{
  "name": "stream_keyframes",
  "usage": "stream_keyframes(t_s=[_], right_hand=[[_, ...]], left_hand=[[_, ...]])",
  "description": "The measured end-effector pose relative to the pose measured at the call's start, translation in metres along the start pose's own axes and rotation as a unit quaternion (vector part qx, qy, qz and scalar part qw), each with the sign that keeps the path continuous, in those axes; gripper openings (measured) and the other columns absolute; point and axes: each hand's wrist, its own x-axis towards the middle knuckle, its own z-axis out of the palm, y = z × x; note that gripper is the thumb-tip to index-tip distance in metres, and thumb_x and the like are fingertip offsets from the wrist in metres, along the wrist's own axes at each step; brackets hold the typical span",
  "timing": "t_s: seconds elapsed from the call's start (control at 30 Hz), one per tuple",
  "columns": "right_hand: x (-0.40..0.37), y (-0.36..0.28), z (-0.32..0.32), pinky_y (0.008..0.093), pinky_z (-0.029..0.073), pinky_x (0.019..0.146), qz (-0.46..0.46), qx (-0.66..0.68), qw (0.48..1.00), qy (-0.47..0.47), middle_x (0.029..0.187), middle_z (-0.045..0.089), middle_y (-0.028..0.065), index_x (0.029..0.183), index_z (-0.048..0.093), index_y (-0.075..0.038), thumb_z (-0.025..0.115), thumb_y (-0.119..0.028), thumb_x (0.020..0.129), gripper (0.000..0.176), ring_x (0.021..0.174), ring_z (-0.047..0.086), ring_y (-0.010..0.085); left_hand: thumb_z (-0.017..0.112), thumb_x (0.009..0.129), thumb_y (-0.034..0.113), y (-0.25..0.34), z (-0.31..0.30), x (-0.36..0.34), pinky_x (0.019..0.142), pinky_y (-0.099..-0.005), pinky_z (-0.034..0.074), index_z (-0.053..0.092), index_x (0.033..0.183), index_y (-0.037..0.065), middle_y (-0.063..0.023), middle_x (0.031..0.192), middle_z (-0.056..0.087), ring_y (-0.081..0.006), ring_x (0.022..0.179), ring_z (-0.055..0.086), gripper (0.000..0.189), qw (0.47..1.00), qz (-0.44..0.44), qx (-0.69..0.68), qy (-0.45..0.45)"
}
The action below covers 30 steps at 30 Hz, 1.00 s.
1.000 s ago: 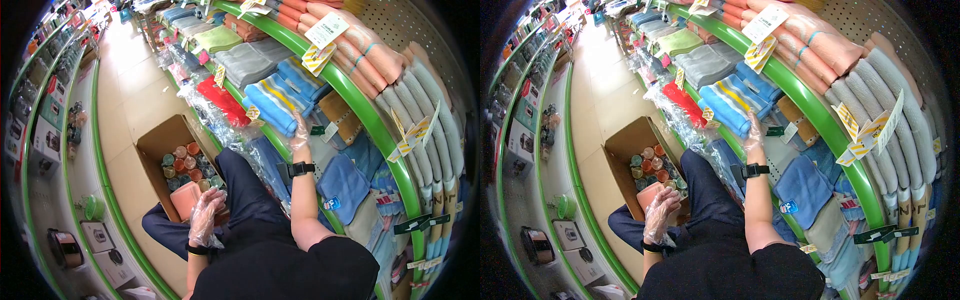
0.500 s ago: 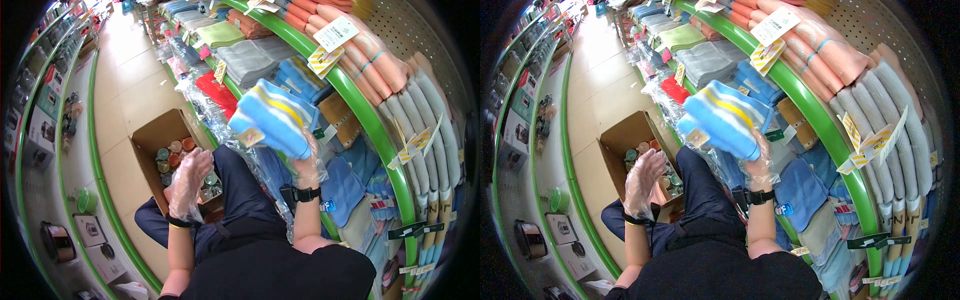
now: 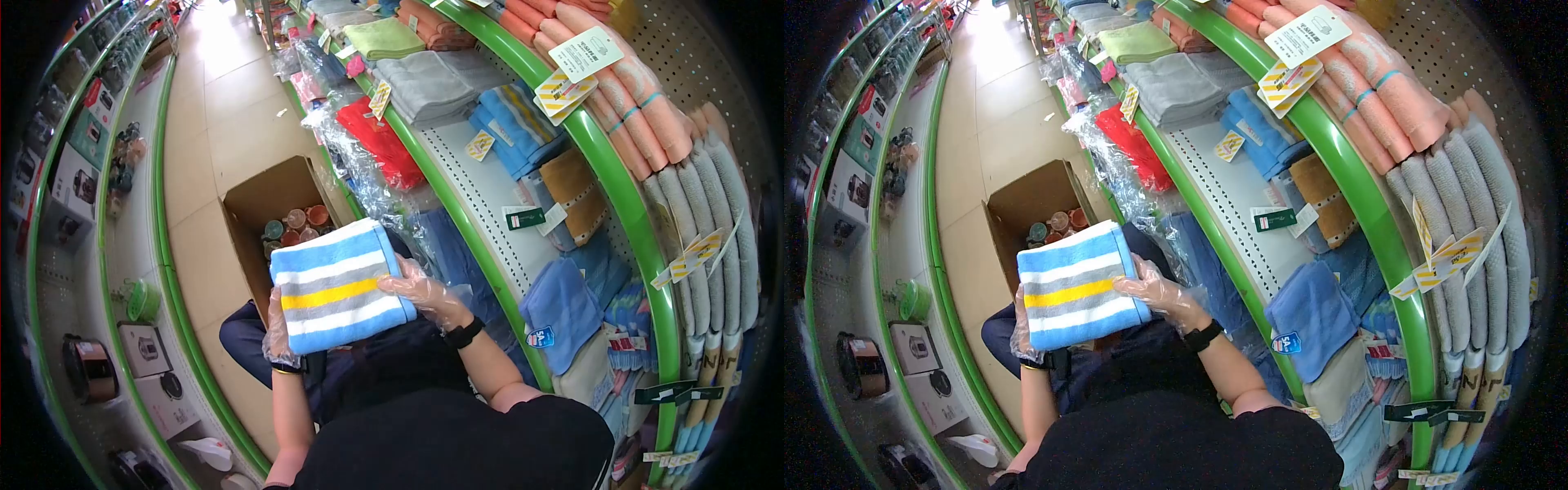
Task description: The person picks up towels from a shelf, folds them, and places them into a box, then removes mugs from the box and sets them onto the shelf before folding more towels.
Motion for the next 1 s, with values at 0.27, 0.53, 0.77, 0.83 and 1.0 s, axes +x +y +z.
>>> stream_keyframes(t_s=[0.27,0.53,0.77,0.83,1.0], right_hand=[[0.006,-0.01,0.006,0.0293,0.045,0.091,-0.011,-0.058,0.997,-0.042,0.114,0.059,0.0093,0.128,0.045,0.0,0.073,-0.024,0.081,0.06,0.103,0.054,0.0138],[0.003,-0.018,0.017,0.0285,0.048,0.085,-0.04,-0.168,0.983,0.071,0.104,0.062,0.0085,0.115,0.054,0.003,0.074,-0.028,0.08,0.05,0.095,0.057,0.0132],[0.017,0.009,-0.007,0.0288,0.047,0.086,0.05,-0.185,0.981,-0.011,0.108,0.062,0.0112,0.12,0.05,0.01,0.071,-0.043,0.08,0.069,0.098,0.056,0.0162],[0.018,0.026,-0.007,0.0284,0.045,0.09,0.042,-0.081,0.996,0.006,0.114,0.059,0.0108,0.125,0.045,0.009,0.072,-0.039,0.08,0.071,0.103,0.055,0.0169],[0.009,0.013,-0.003,0.0295,0.046,0.092,0.061,0.028,0.994,-0.084,0.117,0.057,0.0097,0.128,0.044,0.003,0.075,-0.03,0.08,0.066,0.106,0.054,0.016]], left_hand=[[0.071,0.076,0.035,0.001,-0.006,-0.009,0.088,-0.0399,0.051,0.051,0.123,0.007,-0.0104,0.116,0.06,-0.0263,0.103,0.059,0.059,0.998,0.018,-0.022,-0.051],[0.069,0.074,0.029,-0.005,0.011,-0.015,0.088,-0.0396,0.051,0.05,0.122,0.006,-0.0111,0.114,0.061,-0.026,0.101,0.061,0.057,0.999,0.045,-0.004,-0.025],[0.065,0.073,0.024,0.0,0.039,-0.03,0.089,-0.0384,0.051,0.049,0.123,0.002,-0.0131,0.113,0.061,-0.0267,0.1,0.061,0.057,0.998,0.047,0.036,-0.02],[0.065,0.074,0.024,0.001,0.035,-0.035,0.089,-0.037,0.05,0.048,0.123,-0.001,-0.0128,0.113,0.06,-0.0263,0.1,0.061,0.059,0.994,0.036,0.107,0.004],[0.069,0.075,0.025,0.001,0.047,-0.046,0.09,-0.036,0.049,0.046,0.126,-0.002,-0.0124,0.116,0.059,-0.0244,0.1,0.061,0.062,0.991,0.047,0.127,-0.016]])
